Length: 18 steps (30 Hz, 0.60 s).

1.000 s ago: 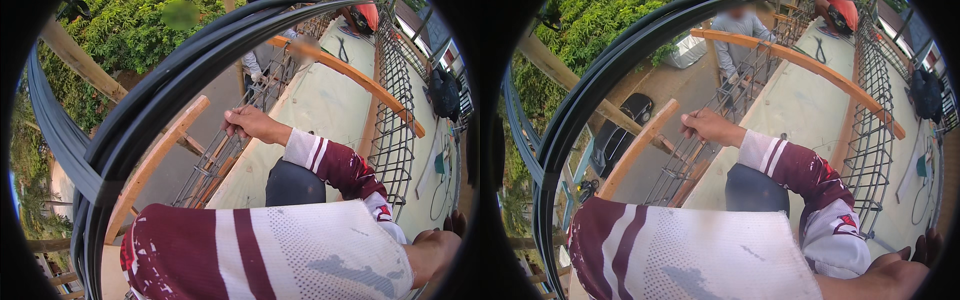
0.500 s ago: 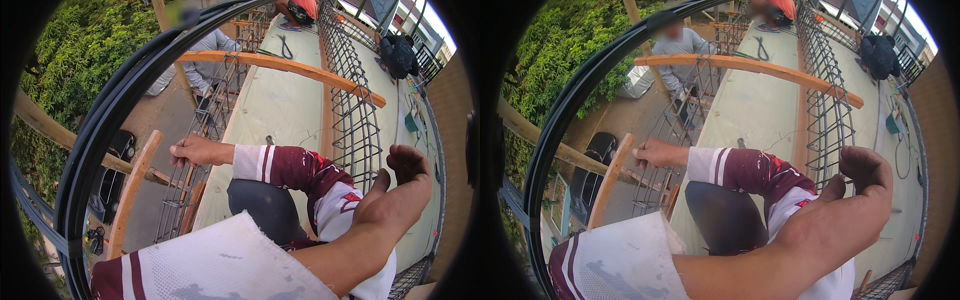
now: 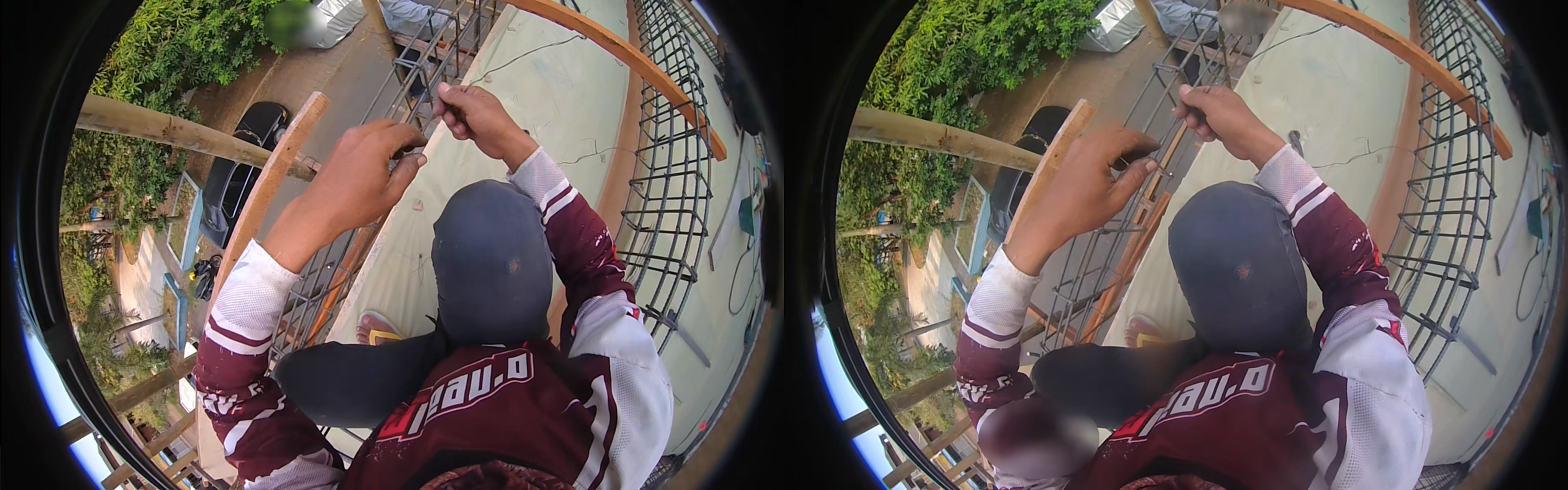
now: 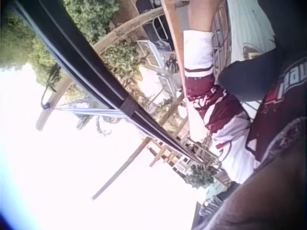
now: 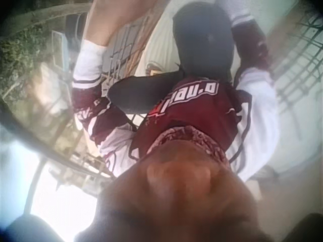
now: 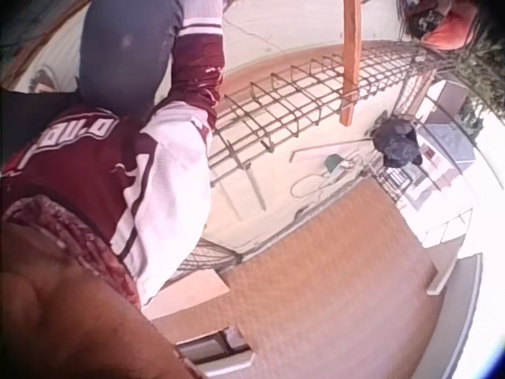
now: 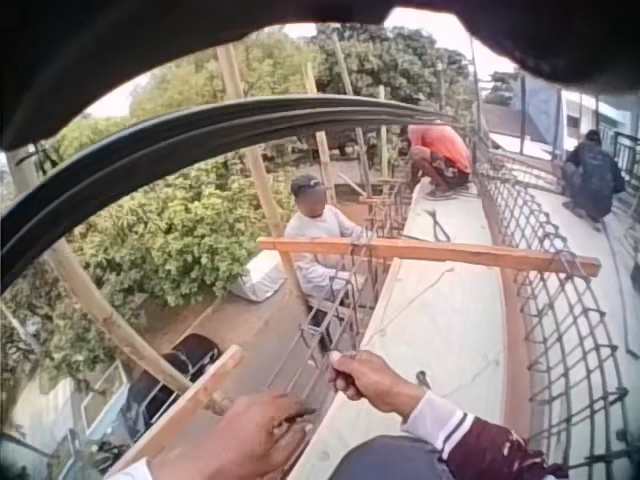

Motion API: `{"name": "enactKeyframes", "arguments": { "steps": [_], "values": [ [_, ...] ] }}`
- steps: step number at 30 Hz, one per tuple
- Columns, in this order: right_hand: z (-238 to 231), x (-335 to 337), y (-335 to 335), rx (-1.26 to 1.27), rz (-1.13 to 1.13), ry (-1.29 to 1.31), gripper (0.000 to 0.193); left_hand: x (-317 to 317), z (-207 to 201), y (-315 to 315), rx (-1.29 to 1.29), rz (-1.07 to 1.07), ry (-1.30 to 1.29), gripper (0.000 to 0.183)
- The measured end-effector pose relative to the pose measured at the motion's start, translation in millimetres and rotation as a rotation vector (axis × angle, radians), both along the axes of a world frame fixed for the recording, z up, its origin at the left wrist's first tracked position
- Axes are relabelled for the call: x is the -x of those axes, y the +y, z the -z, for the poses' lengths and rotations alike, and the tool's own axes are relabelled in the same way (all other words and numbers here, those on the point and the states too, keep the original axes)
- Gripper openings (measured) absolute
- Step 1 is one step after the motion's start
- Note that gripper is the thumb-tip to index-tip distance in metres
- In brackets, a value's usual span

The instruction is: The person is assembling a rebar structure on a construction site. They are using pliers to tie the rebar together with wire.

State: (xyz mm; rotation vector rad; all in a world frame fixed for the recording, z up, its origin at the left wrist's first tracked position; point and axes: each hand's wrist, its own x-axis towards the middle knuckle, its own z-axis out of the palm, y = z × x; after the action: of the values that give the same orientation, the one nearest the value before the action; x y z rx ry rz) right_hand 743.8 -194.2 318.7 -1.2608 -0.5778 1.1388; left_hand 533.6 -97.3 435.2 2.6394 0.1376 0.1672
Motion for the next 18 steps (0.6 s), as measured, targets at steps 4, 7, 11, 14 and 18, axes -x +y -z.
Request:
{"name": "enactKeyframes", "arguments": {
  "steps": [4,7,11,14,18],
  "values": [
    [63,8,-22,0.189,0.052,0.182,0.039,25,61,-3,0.261,-0.095,0.167,0.035],
    [109,29,-33,0.343,-0.027,0.354,0.035,36,109,-14,0.331,-0.148,0.274,0.041],
    [150,65,-39,0.441,-0.238,0.422,0.035,37,167,-27,0.401,-0.308,0.407,0.046],
    [171,91,-36,0.448,-0.488,0.311,0.032,28,202,-25,0.504,-0.494,0.545,0.054],
    [191,114,-32,0.252,-0.725,0.327,0.03,14,236,-19,0.609,-0.525,0.486,0.048]
  ]
}}
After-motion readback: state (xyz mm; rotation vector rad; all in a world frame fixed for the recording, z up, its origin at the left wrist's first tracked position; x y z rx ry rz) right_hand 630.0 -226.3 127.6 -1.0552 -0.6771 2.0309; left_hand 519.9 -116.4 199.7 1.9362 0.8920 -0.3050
